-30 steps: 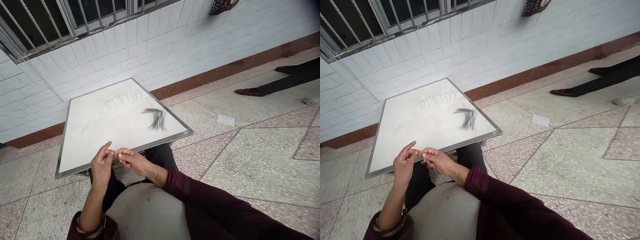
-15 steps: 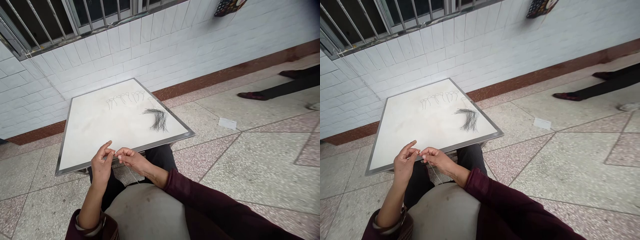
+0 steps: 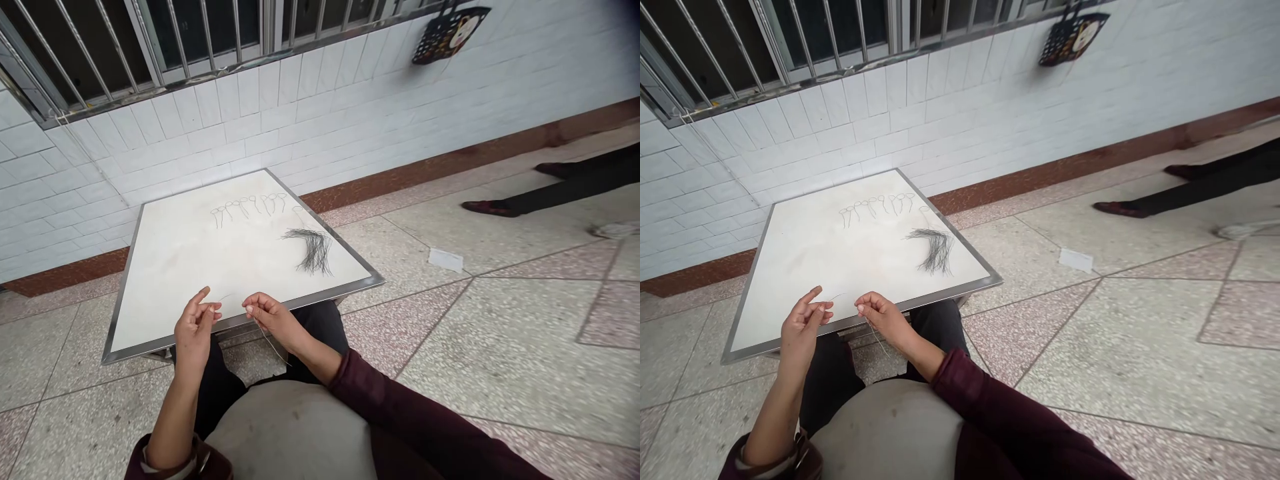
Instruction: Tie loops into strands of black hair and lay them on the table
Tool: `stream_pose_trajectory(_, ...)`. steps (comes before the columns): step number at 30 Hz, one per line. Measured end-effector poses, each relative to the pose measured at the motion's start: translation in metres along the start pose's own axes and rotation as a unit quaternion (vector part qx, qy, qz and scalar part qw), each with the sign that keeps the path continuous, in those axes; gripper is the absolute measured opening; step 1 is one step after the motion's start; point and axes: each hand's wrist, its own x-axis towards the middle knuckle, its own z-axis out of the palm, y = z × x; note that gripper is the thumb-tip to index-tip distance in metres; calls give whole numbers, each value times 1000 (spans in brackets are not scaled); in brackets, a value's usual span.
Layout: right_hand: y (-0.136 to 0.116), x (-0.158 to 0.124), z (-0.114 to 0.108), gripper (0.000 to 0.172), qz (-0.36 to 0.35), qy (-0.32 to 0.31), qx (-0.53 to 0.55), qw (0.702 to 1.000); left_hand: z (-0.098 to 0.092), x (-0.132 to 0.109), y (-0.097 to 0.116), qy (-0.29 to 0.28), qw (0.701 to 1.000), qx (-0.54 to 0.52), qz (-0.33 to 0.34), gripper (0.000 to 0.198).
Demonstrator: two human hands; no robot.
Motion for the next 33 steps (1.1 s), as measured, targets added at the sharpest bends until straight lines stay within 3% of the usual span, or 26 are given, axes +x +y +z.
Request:
stream_pose_trajectory(4, 4, 6, -15, 22, -71, 61, -111, 989, 4, 1, -1, -16, 1000, -1, -15, 59)
stream_pose_trajectory(7, 0, 21, -40, 21, -107, 115, -152, 976, 2, 3, -8, -7, 999, 9, -45, 63)
stream_pose_trajectory(13, -26, 73, -134, 19, -90, 291, -292, 907, -6, 11, -46, -43, 994, 16, -100, 70)
stream_pose_trajectory(16, -35, 93, -177, 15, -63, 341, -335, 876, -7, 13, -65, -54, 992, 10, -117, 75)
stream_pose_trajectory(19, -35, 103, -205, 13, -27, 367, -385, 847, -9, 13, -79, -52, 991, 11, -126, 76)
stream_pose_trajectory(23, -30, 109, -220, 13, 12, 385, -436, 813, -12, 17, -86, -38, 988, 20, -148, 81)
stream_pose_trajectory(28, -25, 111, -228, 12, 32, 385, -472, 792, -11, 26, -87, -30, 985, 29, -165, 86)
stream_pose_trajectory(33, -40, 101, -226, 15, 10, 389, -493, 778, -16, 34, -91, -17, 983, 44, -180, 84)
